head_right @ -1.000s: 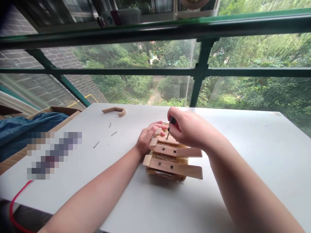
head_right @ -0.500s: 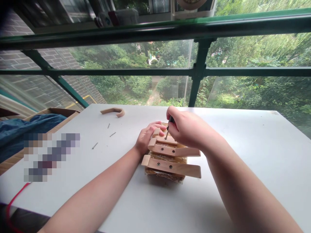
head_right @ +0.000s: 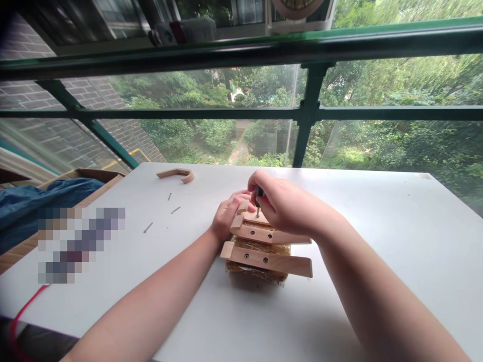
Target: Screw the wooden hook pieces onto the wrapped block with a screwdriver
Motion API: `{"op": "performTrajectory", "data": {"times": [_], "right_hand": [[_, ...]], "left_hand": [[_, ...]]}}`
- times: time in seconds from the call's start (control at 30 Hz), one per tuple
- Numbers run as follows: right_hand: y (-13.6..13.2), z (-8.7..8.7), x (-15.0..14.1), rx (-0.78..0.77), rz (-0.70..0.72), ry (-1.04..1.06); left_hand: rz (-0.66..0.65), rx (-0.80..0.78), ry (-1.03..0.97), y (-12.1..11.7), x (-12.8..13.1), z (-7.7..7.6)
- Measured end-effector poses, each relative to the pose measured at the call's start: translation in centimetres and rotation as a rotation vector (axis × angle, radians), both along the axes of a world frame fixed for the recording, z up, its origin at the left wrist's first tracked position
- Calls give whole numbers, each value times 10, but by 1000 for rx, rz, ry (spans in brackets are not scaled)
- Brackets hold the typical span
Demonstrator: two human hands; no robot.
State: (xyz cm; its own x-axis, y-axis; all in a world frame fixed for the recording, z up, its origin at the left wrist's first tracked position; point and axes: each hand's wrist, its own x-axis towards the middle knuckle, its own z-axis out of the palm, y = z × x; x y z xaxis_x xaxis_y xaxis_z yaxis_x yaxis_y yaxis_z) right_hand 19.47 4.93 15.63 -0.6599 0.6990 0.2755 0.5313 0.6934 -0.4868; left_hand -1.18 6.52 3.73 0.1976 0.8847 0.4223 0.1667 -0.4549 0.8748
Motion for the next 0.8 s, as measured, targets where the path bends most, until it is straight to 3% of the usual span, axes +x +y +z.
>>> {"op": "performTrajectory", "data": {"times": [0.23,0.57,0.8], "right_hand": [[-3,6,4,-36,-64,-43],[-6,6,0,27,-124,-129],[-1,1,-6,67,-94,-15]], "left_hand": [[3,14,44,1,-1,0],[-16,0,32,0,0,0],[-3,19,19,2,-1,-3]]}}
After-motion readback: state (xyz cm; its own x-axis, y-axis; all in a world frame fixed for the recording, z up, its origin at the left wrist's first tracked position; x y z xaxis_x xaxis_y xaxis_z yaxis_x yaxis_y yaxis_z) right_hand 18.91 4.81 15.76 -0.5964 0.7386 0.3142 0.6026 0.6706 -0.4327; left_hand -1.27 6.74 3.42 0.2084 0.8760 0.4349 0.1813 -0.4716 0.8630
